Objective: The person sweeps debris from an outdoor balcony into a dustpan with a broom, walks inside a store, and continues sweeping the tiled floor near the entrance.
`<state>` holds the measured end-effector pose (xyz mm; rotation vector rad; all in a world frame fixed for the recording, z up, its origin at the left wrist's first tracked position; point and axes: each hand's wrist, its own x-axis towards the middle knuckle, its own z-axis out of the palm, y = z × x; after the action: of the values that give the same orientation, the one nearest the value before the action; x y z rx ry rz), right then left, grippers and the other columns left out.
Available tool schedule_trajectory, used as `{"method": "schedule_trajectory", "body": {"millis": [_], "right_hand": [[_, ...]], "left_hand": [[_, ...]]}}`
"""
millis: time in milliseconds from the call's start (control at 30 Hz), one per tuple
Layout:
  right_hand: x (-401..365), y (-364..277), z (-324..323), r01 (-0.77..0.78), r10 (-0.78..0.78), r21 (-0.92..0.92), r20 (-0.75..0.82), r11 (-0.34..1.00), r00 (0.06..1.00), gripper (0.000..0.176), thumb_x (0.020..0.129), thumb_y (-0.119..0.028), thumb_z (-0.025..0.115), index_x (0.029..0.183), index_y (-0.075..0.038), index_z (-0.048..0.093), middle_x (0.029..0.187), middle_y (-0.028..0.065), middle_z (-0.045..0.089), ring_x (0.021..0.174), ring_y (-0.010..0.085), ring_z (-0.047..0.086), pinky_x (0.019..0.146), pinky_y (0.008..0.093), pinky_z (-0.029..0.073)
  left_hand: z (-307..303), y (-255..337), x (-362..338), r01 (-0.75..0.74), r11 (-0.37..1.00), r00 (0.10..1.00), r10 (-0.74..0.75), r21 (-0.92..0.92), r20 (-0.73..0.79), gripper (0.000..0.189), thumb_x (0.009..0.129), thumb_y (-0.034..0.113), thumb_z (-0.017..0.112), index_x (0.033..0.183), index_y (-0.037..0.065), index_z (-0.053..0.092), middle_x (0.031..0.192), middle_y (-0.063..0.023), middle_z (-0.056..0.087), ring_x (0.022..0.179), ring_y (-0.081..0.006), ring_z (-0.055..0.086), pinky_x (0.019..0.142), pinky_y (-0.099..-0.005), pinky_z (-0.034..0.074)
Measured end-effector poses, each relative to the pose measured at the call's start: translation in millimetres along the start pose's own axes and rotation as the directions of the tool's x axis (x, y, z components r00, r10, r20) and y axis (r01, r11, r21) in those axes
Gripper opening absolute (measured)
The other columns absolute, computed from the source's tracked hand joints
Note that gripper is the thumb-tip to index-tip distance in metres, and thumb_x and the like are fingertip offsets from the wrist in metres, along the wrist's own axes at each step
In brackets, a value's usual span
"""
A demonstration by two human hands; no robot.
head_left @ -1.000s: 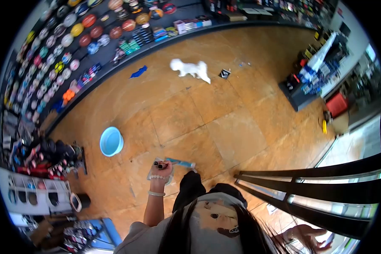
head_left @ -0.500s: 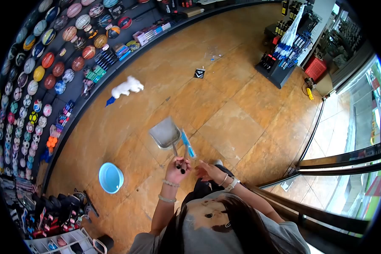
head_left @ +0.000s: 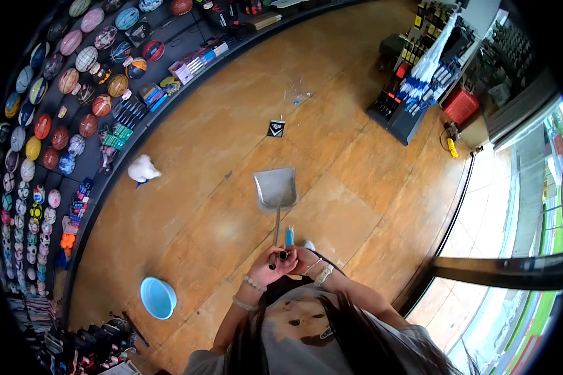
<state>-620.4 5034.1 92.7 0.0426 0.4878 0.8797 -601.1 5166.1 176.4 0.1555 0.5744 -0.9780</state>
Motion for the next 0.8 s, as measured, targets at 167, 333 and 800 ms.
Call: {"method": "schedule_trajectory", "body": {"millis": [167,333,800], "right_hand": [[16.5,-74.1,2.0,0.212,-0.198,0.034,-0.244,0.977,0.949,0.016,0.074,-0.017,0.047,0.081,-0.003,0.044,0.071,0.0089,0.053,0.067,0.0202,0.053,0.065,0.0341,0.043],[-3.7,-158.8,23.8,0.435,-0.43,-0.019,-0.189,0.9,0.883,0.015,0.065,-0.013,0.054,0.058,0.0,0.051,0.059,0.011,0.053,0.059,0.023,0.052,0.06,0.0325,0.044],[-2.6,-339.4,63.7,0.308,-0.3,-0.06,-0.467,0.949,0.832,0.015,0.081,-0.012,0.041,0.08,0.003,0.046,0.048,-0.0058,0.036,0.039,0.003,0.036,0.042,0.0197,0.036]], "left_hand": [[51.8,49.5,10.9,0.109,0.993,0.992,-0.106,-0.044,0.065,0.018,0.078,0.005,0.041,0.091,-0.006,0.046,0.109,-0.0233,0.044,0.101,-0.0258,0.048,0.071,-0.0309,0.047],[44.4,117.2,36.3,0.122,0.976,0.982,-0.092,-0.18,0.165,0.021,0.078,0.004,0.042,0.097,-0.006,0.044,0.102,-0.0153,0.046,0.085,-0.0171,0.053,0.073,-0.0273,0.044],[65.9,302.8,157.7,-0.012,0.98,0.996,0.028,-0.2,0.081,0.012,0.076,0.008,0.045,0.069,-0.002,0.047,0.059,-0.0063,0.05,0.052,-0.0095,0.049,0.063,-0.0255,0.043]]}}
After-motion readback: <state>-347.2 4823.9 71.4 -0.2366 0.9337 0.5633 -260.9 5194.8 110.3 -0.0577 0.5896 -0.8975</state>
